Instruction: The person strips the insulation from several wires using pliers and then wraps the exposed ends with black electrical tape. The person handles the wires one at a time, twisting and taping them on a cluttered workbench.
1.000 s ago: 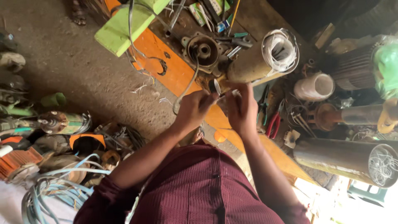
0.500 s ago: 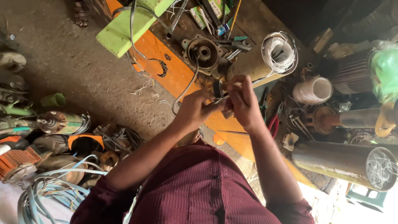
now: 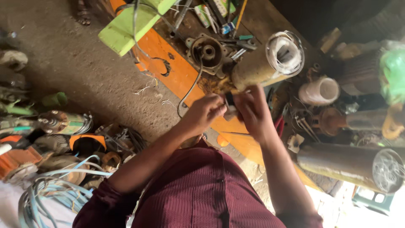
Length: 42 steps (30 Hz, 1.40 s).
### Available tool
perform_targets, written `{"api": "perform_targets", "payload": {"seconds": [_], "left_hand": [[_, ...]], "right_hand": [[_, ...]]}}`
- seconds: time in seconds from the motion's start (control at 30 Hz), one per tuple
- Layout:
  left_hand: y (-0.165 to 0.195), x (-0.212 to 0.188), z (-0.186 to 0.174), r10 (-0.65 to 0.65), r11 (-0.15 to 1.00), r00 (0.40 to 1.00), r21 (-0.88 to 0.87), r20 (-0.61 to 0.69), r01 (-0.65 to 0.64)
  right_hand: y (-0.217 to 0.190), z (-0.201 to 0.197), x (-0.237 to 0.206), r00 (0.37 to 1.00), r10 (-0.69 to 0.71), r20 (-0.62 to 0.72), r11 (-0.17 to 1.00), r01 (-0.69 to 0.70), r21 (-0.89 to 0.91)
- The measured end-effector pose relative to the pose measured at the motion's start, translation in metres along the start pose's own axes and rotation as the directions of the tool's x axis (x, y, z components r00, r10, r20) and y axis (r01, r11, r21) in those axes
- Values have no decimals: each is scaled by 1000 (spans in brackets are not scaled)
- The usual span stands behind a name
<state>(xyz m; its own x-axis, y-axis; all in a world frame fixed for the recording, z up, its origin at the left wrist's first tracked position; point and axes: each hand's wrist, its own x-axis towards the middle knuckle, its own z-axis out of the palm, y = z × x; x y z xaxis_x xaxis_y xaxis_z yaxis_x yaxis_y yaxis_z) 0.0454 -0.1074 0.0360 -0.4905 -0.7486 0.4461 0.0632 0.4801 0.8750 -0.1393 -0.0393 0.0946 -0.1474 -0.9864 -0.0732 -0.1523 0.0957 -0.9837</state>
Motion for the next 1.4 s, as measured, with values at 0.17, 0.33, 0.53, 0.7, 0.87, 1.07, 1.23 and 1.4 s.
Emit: {"api": "perform_targets", "payload": {"seconds": [0.17,0.33,0.53,0.7,0.87,1.07,1.23,1.4], "left_hand": [[3,26,9,-379,908,925,175,-38,380],[-2,24,19,-669,661,705,-246,235,709],[7,2,7,26,999,1000,-19,-12,-27],[12,20,19,-206,973,978,99,-38,209],[-3,30,32,-626,778,780,-52,9,626],[-2,14,30,-477,876,878,92,25,473],[19,11,34,-64,992,996,101,-66,71],[20,35,49,-331,878,932,313,-149,362]], "right_hand": [[13,4,5,959,-221,-177,966,190,-174],[51,20,-22,991,-55,-126,998,56,4],[13,-7,-16,939,-332,88,935,339,-98],[-1,-16,10,998,-42,-43,999,41,-22],[49,-7,-10,939,-254,-231,967,240,-85],[55,-18,-23,923,-380,52,804,358,-476],[7,-56,-1,996,44,77,993,-51,102],[37,-55,6,960,-274,-49,956,278,90]]}}
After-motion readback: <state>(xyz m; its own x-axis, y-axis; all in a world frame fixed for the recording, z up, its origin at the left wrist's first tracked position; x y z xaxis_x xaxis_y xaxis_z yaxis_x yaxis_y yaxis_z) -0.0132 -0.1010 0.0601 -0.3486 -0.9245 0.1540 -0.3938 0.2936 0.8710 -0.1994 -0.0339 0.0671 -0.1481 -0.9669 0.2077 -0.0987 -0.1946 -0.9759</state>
